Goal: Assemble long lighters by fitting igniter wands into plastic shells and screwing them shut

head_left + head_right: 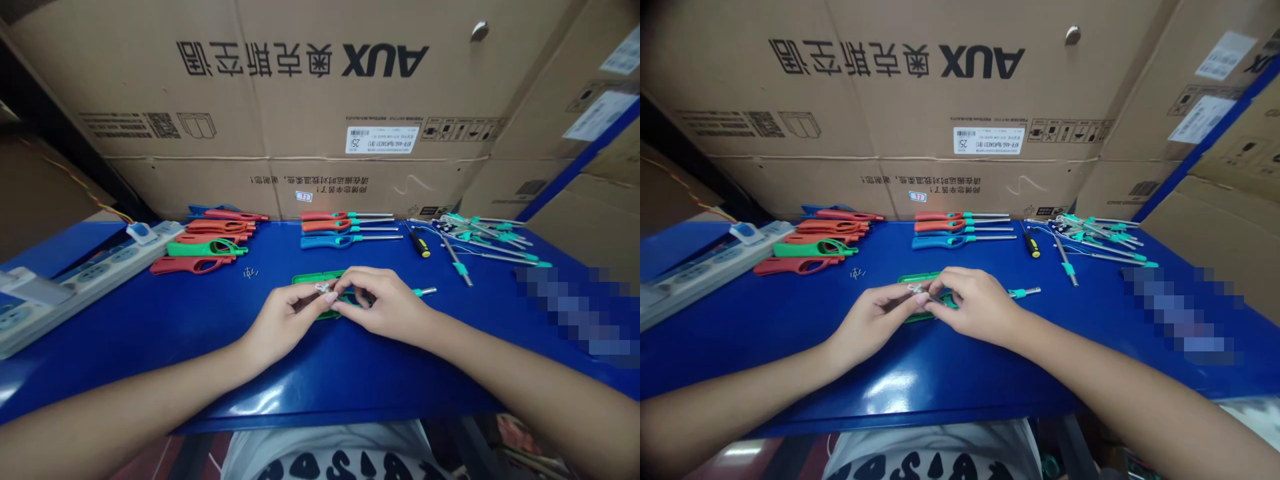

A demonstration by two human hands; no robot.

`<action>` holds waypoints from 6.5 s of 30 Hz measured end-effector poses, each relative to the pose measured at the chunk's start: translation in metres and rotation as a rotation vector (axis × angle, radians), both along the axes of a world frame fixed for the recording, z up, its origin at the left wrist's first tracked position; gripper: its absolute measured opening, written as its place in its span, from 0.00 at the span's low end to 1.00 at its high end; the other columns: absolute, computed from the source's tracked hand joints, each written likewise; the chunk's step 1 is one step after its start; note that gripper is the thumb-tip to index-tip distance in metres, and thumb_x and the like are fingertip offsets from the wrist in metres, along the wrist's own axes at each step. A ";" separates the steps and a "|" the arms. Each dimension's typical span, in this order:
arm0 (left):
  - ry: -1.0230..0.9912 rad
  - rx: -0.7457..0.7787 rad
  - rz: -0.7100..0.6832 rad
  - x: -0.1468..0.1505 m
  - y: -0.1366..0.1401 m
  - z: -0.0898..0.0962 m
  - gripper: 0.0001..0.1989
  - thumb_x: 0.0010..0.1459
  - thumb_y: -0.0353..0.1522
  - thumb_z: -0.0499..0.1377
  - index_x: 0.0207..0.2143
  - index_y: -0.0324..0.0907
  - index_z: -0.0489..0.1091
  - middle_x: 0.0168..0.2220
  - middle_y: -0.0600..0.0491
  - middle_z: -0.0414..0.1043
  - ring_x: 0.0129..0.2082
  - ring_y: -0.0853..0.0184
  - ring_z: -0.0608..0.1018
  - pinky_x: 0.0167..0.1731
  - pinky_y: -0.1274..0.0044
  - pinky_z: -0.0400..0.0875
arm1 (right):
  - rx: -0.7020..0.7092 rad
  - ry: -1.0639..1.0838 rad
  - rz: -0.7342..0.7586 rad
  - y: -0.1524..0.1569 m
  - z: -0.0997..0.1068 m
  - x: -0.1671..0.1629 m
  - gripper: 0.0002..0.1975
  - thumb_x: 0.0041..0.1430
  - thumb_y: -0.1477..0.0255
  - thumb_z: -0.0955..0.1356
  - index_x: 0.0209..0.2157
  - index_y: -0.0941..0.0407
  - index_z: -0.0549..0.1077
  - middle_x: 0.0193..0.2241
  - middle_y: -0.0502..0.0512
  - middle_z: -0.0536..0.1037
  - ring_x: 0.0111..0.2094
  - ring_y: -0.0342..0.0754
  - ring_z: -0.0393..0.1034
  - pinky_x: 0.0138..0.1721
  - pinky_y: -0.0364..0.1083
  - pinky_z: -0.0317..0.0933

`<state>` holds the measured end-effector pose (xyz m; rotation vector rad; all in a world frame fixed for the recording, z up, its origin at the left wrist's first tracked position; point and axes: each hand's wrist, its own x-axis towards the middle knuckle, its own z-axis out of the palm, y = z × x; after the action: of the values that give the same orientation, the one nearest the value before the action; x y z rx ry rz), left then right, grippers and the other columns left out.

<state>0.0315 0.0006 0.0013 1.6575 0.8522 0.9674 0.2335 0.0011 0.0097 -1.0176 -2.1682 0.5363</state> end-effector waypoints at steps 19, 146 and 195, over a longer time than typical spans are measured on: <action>-0.018 -0.105 0.115 -0.008 0.012 0.006 0.21 0.60 0.45 0.64 0.46 0.38 0.75 0.24 0.57 0.68 0.21 0.73 0.69 0.22 0.81 0.67 | -0.162 -0.259 0.170 0.009 0.009 0.014 0.01 0.61 0.73 0.70 0.34 0.55 0.75 0.35 0.52 0.76 0.33 0.43 0.70 0.34 0.43 0.61; 0.178 -0.092 0.077 -0.008 0.012 -0.006 0.15 0.52 0.39 0.70 0.39 0.38 0.81 0.33 0.49 0.83 0.24 0.69 0.77 0.22 0.80 0.72 | -0.797 0.318 0.171 0.035 -0.011 0.019 0.23 0.52 0.53 0.75 0.28 0.58 0.70 0.15 0.42 0.69 0.10 0.35 0.57 0.08 0.36 0.49; 0.664 0.420 -0.125 -0.025 0.016 0.013 0.06 0.62 0.30 0.64 0.39 0.43 0.82 0.35 0.52 0.79 0.32 0.68 0.78 0.33 0.77 0.70 | -0.711 0.299 0.138 0.036 -0.009 0.023 0.19 0.59 0.56 0.71 0.34 0.60 0.78 0.30 0.54 0.82 0.12 0.33 0.56 0.12 0.39 0.51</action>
<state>0.0068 0.0161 0.0146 2.4319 0.9958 0.5192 0.2566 0.0374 0.0007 -1.0475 -1.8055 1.4935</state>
